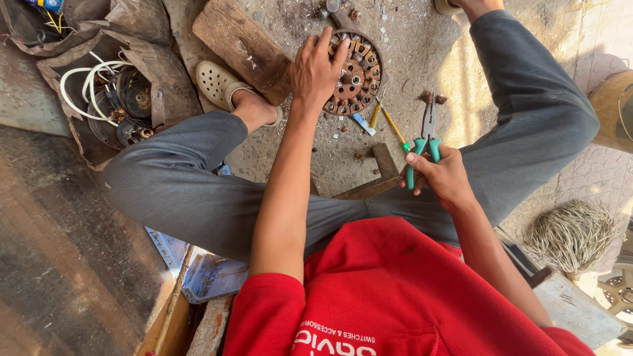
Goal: The person sits on the ground and uses pliers to remove small metal pieces from the slots of a circular motor stator. They repeatedly pick out debris and place it on the floor.
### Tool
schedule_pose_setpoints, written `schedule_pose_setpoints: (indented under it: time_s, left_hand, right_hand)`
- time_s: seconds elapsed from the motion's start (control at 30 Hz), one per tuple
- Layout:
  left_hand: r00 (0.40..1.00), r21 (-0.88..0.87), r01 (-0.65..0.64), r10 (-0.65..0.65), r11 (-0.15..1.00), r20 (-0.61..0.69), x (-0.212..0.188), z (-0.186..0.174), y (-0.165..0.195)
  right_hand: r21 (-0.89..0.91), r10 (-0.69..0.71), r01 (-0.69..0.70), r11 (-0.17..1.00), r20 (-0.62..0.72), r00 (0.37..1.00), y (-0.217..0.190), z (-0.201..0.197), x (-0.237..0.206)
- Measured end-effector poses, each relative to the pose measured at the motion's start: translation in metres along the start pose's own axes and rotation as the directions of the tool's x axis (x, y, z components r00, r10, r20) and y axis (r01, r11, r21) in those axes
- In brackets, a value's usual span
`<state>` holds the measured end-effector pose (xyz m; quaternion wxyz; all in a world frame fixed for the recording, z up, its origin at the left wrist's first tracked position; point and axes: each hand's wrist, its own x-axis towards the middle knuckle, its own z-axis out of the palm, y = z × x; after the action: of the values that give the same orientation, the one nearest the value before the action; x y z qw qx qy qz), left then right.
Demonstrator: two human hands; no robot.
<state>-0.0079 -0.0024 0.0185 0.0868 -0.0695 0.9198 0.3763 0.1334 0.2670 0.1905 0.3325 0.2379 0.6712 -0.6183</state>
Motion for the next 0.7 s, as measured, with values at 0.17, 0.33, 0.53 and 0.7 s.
schedule_pose_setpoints:
  time_s: [0.17,0.33,0.53,0.7]
  left_hand:
    - [0.897,0.116,-0.181,0.213,0.977,-0.389,-0.044,-0.038,0.03]
    - [0.98,-0.236,-0.174,0.144,0.956,-0.14,-0.143,-0.07,0.1]
    - [0.979,-0.592,0.063,0.066,0.803,0.194,-0.165,-0.084,0.125]
    - [0.984,-0.533,-0.083,0.156,0.842,0.092,-0.165,-0.096,0.111]
  right_hand:
    - [0.044,0.0,-0.005,0.999,0.113,0.994,0.015,0.002,-0.008]
    - [0.007,0.044,-0.048,0.999,0.291,0.956,0.02,0.008,-0.012]
    - [-0.161,0.106,-0.042,0.986,0.418,0.902,-0.004,0.014,-0.009]
    - [-0.163,0.156,-0.08,0.983,0.531,0.833,-0.024,0.012,-0.016]
